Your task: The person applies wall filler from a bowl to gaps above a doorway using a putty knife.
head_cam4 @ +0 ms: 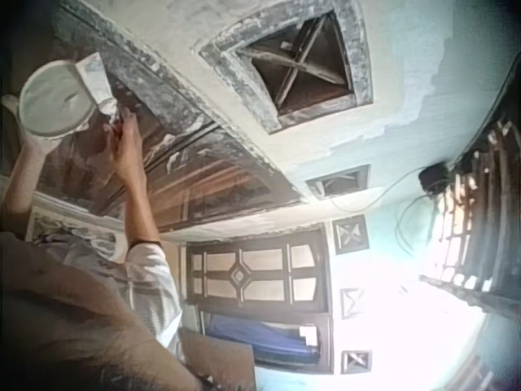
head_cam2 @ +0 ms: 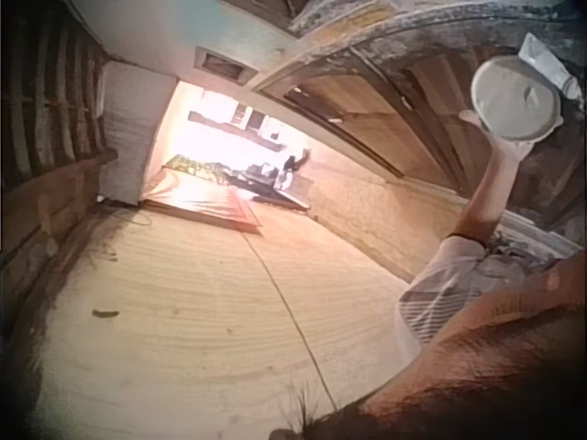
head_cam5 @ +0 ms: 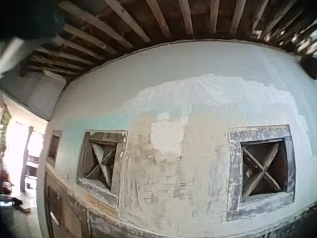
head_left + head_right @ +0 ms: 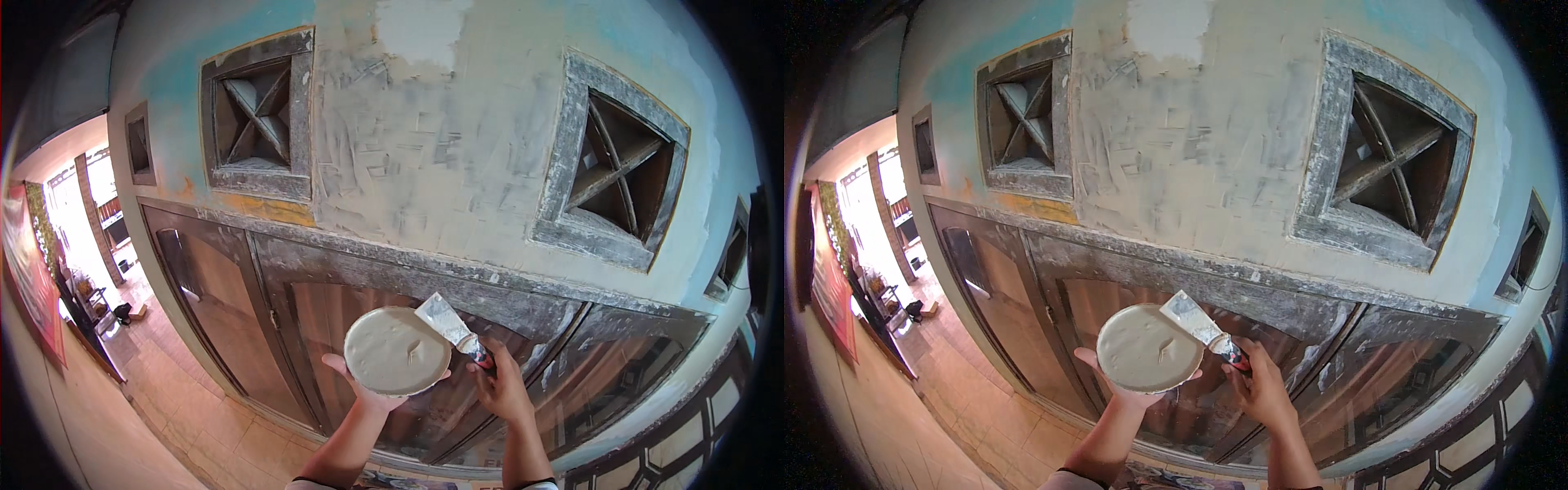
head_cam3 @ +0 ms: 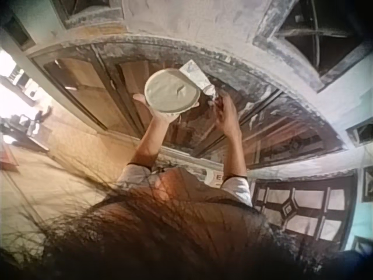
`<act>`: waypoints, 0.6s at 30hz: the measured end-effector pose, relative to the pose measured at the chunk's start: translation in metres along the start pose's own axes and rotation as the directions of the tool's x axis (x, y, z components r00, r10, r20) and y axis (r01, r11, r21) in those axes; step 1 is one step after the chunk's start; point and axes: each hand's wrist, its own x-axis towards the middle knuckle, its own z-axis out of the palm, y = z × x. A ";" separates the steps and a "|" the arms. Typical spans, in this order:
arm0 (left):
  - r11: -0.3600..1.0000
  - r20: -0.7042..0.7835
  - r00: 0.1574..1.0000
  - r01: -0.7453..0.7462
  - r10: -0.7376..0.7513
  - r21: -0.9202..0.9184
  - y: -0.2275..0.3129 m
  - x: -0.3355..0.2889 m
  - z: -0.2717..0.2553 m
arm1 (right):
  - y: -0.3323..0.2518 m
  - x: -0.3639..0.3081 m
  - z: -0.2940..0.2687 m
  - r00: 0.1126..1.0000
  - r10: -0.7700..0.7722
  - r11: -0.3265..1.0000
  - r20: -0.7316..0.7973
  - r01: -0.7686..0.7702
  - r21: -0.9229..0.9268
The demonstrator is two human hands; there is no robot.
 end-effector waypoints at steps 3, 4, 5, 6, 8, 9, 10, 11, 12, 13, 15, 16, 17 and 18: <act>0.999 0.027 0.999 0.033 -0.034 0.032 0.019 0.006 0.007 | 0.007 0.008 0.023 1.000 -0.002 0.997 0.008 0.001 0.079; 0.994 0.042 0.997 0.064 -0.068 0.091 0.027 0.006 0.010 | 0.003 0.011 0.031 0.994 0.105 0.982 0.014 -0.106 0.153; 0.994 0.043 0.997 0.062 -0.066 0.093 0.036 0.006 0.010 | 0.000 0.016 0.038 0.978 0.207 0.952 0.026 -0.208 0.227; 0.992 0.049 0.996 0.072 -0.077 0.104 0.044 0.005 0.012 | 0.012 0.020 0.052 0.997 0.026 0.977 -0.076 -0.009 0.213; 0.989 0.053 0.995 0.083 -0.089 0.120 0.064 0.000 0.015 | 0.018 0.035 0.070 0.993 -0.084 0.992 -0.087 0.091 0.083; 0.994 0.055 0.996 0.062 -0.067 0.090 0.074 -0.004 0.015 | 0.016 0.043 0.080 0.977 -0.195 0.980 -0.080 0.192 -0.049; 0.997 0.054 0.997 0.044 -0.047 0.056 0.083 -0.009 0.016 | 0.012 0.046 0.093 0.994 -0.099 0.995 -0.045 0.099 -0.006; 0.997 0.051 0.997 0.048 -0.051 0.056 0.092 -0.014 0.018 | 0.012 0.050 0.108 0.994 -0.095 0.996 -0.047 0.094 -0.004; 0.997 0.035 0.999 0.025 -0.027 0.073 0.101 -0.019 0.022 | 0.015 0.057 0.125 0.993 -0.093 0.995 -0.066 0.090 -0.038; 0.996 0.021 1.000 0.001 -0.003 0.090 0.111 -0.023 0.024 | 0.018 0.065 0.143 0.992 -0.093 0.994 -0.086 0.087 -0.072; 0.992 -0.009 1.000 0.015 -0.014 0.125 0.126 -0.030 0.030 | 0.015 0.083 0.171 0.973 -0.168 0.985 -0.156 0.157 -0.077; 0.991 0.005 1.000 0.001 -0.002 0.134 0.132 -0.033 0.032 | 0.013 0.089 0.181 0.972 -0.194 0.972 -0.135 0.173 -0.157; 0.988 0.018 1.000 -0.024 0.021 0.153 0.139 -0.037 0.035 | 0.010 0.096 0.194 0.969 -0.224 0.955 -0.105 0.197 -0.224; 0.989 0.015 1.000 -0.020 0.018 0.149 0.144 -0.040 0.040 | 0.005 0.102 0.203 0.976 -0.188 0.965 -0.110 0.163 -0.204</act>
